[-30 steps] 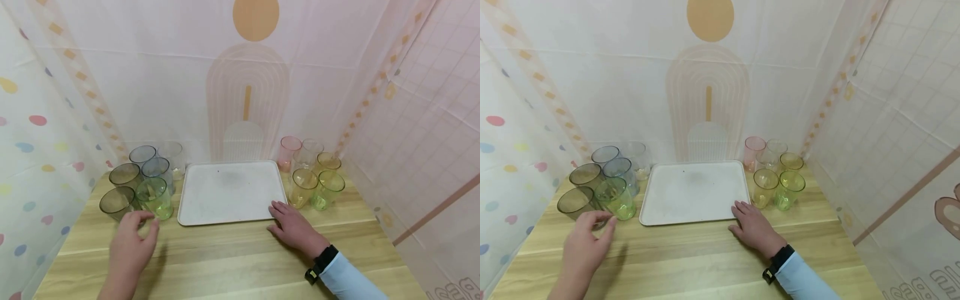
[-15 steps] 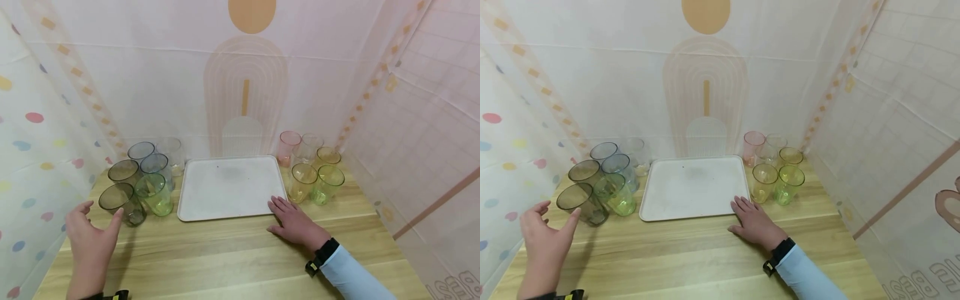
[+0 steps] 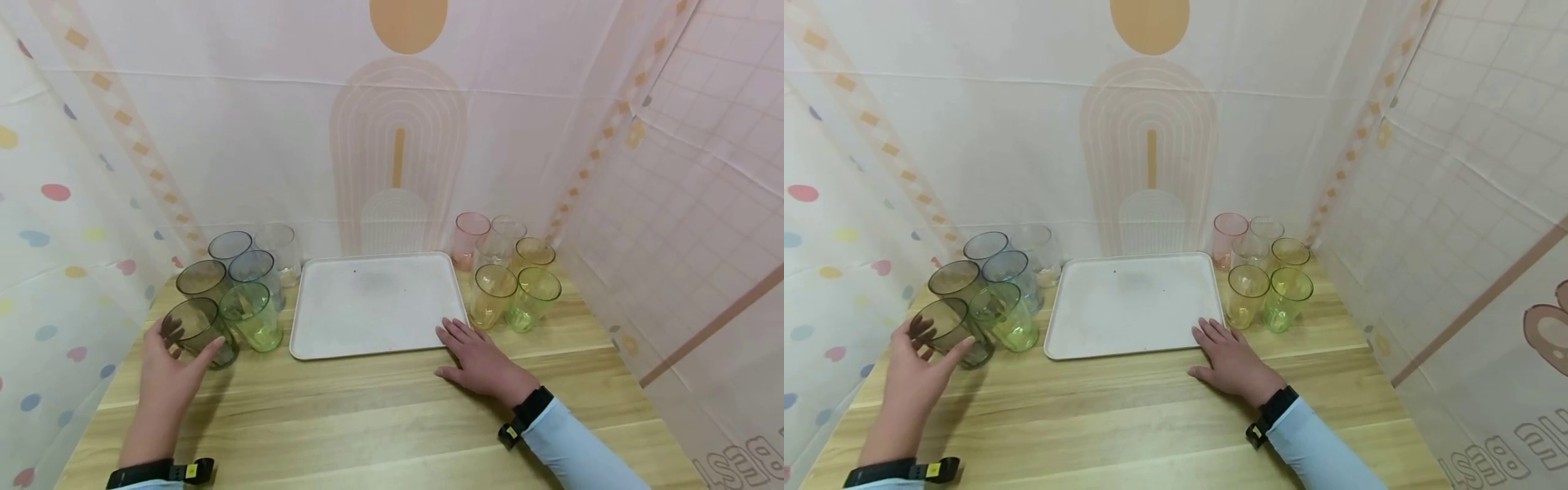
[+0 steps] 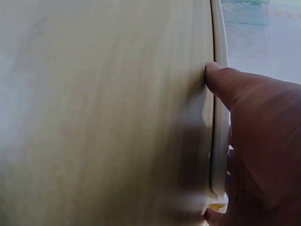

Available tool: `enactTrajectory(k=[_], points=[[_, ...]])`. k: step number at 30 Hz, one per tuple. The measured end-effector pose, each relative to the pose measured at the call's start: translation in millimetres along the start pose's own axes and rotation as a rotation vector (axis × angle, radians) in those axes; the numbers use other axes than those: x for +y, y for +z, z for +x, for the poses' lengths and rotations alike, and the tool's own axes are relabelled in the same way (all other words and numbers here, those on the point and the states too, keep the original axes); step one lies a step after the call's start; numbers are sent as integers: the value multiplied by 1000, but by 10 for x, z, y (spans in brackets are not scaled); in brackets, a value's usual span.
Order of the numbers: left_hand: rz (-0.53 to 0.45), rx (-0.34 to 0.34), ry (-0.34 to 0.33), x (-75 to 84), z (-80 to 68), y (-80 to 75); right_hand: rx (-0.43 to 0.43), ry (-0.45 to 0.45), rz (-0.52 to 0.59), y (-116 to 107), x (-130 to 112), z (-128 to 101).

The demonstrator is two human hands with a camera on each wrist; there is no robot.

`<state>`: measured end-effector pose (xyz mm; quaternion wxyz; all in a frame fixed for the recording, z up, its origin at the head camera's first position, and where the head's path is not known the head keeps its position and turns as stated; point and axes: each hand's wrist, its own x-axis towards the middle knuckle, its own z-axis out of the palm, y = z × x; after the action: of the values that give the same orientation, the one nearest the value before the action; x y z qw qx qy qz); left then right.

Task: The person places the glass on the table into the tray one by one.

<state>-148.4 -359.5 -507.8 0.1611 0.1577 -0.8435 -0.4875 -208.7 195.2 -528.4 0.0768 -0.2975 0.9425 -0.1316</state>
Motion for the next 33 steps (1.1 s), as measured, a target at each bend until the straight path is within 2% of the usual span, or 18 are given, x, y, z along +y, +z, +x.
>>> enactTrajectory(k=[9,13,16,21,30,33], points=[[-17,29,-54,0,21,43,34,-16,11,20,27,5],[-28,38,-98,16,-42,17,35,-16,7,24,37,11],[-16,42,-103,48,-136,2,17,-8,-1,17,37,15],[11,21,-33,173,-350,23,6,0,7,-13,17,8],[25,-109,111,450,-671,149,22,-8,28,-10,11,-10],[-5,-140,157,566,-750,239,7,-2,20,-2,15,-5]])
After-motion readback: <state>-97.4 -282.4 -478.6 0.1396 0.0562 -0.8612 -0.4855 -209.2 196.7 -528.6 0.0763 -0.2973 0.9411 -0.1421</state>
